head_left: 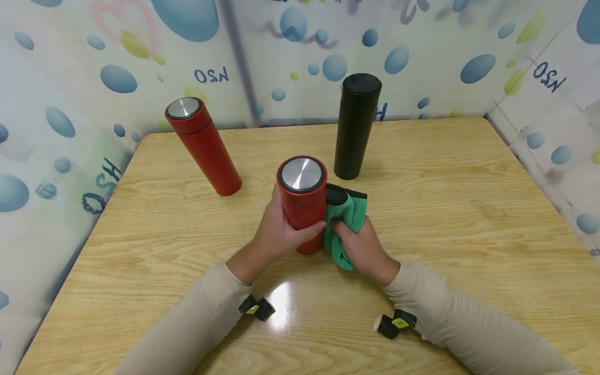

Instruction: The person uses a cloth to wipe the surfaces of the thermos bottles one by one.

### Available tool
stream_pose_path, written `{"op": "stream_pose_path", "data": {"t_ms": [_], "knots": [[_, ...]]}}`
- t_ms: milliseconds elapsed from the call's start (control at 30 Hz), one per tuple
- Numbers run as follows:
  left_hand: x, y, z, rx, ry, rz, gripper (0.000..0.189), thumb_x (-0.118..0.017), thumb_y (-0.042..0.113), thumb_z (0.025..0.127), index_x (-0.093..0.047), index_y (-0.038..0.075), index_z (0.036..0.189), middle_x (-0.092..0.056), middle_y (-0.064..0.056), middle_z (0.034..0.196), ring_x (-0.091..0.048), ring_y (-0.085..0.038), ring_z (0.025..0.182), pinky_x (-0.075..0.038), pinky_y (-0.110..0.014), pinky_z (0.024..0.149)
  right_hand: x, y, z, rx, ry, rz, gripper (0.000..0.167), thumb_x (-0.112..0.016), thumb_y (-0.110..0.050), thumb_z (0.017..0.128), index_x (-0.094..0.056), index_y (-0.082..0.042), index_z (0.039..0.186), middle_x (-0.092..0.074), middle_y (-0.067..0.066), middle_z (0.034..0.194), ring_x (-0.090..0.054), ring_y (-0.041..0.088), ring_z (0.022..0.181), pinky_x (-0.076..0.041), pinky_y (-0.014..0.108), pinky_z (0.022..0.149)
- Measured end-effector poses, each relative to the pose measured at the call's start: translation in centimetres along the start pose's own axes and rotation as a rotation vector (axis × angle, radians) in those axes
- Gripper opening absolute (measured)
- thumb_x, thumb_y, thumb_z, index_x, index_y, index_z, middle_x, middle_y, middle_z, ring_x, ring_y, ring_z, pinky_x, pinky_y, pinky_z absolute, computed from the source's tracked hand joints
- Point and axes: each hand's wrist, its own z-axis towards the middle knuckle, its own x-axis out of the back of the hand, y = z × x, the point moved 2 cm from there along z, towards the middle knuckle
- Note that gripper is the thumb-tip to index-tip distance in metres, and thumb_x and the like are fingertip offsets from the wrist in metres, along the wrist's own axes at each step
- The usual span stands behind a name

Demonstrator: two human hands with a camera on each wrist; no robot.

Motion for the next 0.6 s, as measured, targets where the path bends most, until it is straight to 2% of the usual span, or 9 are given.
{"op": "stream_pose_path", "data": {"t_ms": [433, 600], "knots": [[-0.01, 0.02, -0.05, 0.003, -0.004, 0.002, 0.083, -0.082, 0.011, 0.077, -0.032, 0.012, 0.143, -0.055, -0.003, 0.136, -0.054, -0.015, 0.124, -0.053, -0.042, 0.100, 0.17, 0.17, 0.06, 0.026, -0.001, -0.015, 0.027, -0.045, -0.007, 0.099, -0.058, -0.001, 0.122, -0.062, 0.006, 0.100, -0.058, 0.011, 0.079, -0.051, 0.023, 0.073], [0.01, 0.03, -0.06, -0.004, 0.003, 0.003, 0.083, -0.082, 0.010, 0.077, -0.032, 0.012, 0.143, -0.056, -0.004, 0.135, -0.055, -0.015, 0.123, -0.053, -0.042, 0.101, 0.12, 0.21, 0.11, 0.002, 0.007, -0.014, 0.025, -0.046, -0.007, 0.099, -0.059, -0.001, 0.120, -0.062, 0.009, 0.098, -0.058, 0.011, 0.077, -0.051, 0.023, 0.072]]}}
